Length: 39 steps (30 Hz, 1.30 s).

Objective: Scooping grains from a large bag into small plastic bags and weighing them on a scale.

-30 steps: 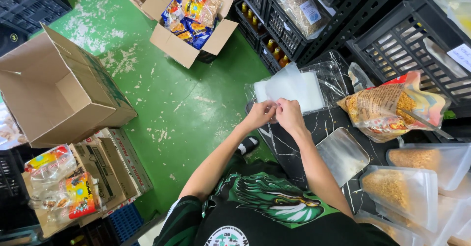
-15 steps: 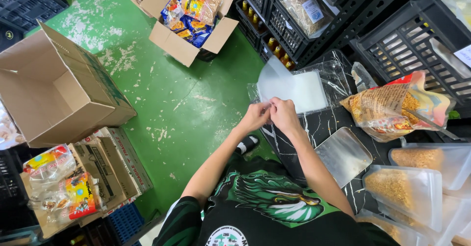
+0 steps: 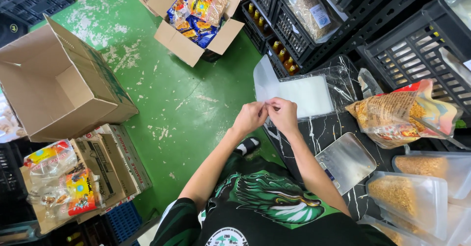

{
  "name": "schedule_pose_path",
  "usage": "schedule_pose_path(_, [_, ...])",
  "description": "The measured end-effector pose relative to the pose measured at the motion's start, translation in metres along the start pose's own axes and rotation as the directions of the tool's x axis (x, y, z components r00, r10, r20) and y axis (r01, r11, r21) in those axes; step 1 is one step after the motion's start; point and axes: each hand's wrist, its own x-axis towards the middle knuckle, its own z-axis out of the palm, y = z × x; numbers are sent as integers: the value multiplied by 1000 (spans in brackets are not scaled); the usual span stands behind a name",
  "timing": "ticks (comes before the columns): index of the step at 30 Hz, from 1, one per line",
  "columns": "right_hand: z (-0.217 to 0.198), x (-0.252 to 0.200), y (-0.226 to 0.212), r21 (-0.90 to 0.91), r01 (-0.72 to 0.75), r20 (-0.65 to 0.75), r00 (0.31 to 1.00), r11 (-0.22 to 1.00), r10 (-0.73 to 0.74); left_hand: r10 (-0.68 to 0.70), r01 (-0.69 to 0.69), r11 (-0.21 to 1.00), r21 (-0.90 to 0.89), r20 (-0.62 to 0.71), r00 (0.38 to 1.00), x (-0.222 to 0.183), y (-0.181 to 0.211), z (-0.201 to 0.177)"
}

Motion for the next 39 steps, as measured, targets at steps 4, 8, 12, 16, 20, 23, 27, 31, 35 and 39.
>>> schedule_pose_path(4, [1,-12,-14,11,-27,-25,999,1000,28,15,-13,995,97,-13,1000,-9,10,-1])
schedule_pose_path(8, [3,-17,-20,-4,-51,-55,997,999,50,-1,6,991,132,-36,999,-18,6,7])
schedule_pose_path(12, [0,-17,-30,-7,-35,-67,997,999,35,-8,16,991,131,-62,998,-16,10,4])
schedule_pose_path(16, [7,-13,-5,-93,14,-121,992,996,-25,-39,46,991,124,-63,997,-13,12,5])
schedule_pose_path(20, [4,-14,-16,-11,88,-121,989,996,-89,-119,117,992,-35,-49,992,-6,19,-2])
schedule_pose_path(23, [2,-17,-21,-20,236,-165,958,972,-236,-184,178,975,-130,-35,982,-1,16,-4])
schedule_pose_path(27, [0,-19,-26,-165,477,-251,826,863,-504,-332,338,916,-216,62,941,8,35,-20])
schedule_pose_path(31, [5,-20,-25,-202,487,-258,811,850,-525,-309,310,939,-151,33,951,14,46,-27])
schedule_pose_path(35, [5,-19,-28,-212,322,-107,931,923,-349,-247,246,959,142,-12,969,12,40,-27])
schedule_pose_path(39, [8,-17,-27,-269,261,-14,961,927,-275,-205,186,929,321,26,978,6,21,-11])
